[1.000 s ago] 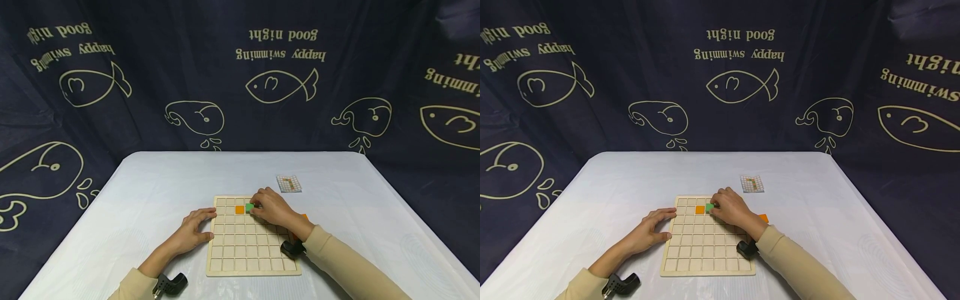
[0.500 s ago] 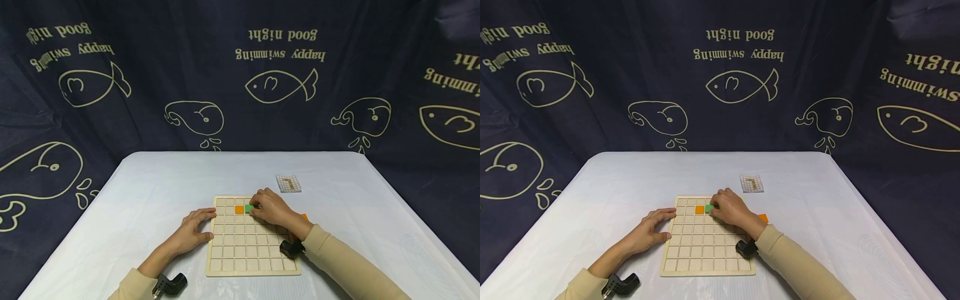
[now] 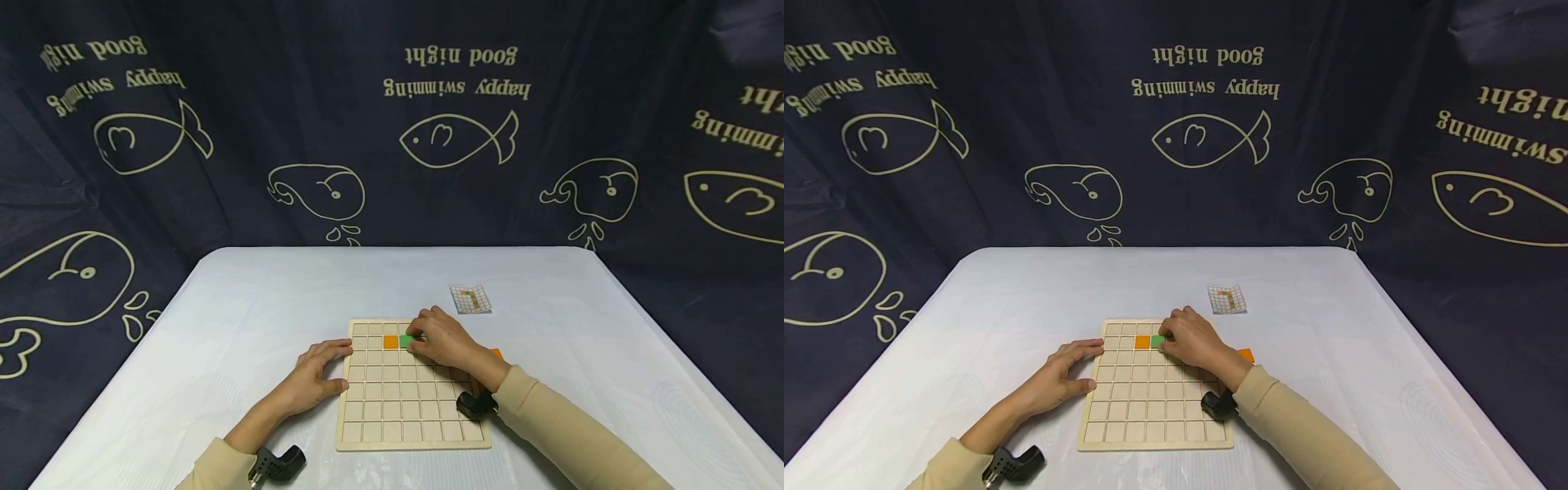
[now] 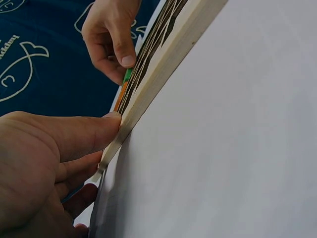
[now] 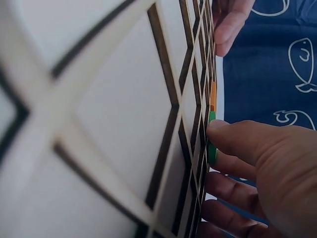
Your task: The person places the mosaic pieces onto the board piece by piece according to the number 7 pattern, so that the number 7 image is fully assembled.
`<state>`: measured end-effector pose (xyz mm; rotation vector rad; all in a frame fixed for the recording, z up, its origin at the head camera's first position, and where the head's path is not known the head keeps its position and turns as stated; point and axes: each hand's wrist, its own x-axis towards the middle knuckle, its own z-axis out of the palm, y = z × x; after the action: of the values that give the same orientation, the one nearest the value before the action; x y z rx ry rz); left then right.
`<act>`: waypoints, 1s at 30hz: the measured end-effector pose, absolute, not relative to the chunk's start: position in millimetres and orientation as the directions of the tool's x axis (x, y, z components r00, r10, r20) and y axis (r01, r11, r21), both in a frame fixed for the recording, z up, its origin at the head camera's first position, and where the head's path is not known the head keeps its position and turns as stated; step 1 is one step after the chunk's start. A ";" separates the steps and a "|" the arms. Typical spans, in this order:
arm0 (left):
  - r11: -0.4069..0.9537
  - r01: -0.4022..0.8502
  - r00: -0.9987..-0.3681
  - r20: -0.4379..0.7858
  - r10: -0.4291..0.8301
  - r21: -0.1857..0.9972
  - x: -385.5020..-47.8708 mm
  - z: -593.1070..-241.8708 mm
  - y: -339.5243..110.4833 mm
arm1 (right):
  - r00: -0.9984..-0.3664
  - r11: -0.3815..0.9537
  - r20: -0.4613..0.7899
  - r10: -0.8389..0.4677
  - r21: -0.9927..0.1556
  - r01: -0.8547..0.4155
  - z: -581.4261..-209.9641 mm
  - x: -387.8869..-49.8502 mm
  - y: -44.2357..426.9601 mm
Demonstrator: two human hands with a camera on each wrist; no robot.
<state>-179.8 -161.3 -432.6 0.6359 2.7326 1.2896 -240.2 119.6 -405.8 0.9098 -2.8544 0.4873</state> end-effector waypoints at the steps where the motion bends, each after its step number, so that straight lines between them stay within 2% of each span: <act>1: 0.566 0.342 -0.914 0.125 0.386 0.750 -179.9 -432.7 -161.4 | -0.813 0.768 0.198 -0.547 -0.268 -0.582 -405.8 -240.3 119.7; 30: 0.575 0.346 -0.915 0.130 0.383 0.742 -179.9 -431.4 -160.8 | -0.799 0.750 0.211 -0.563 -0.275 -0.601 -407.1 -240.5 121.2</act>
<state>-179.9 -160.8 -431.4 0.6357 2.7474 1.2792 -240.5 121.2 -407.1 0.9450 -2.8306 0.5054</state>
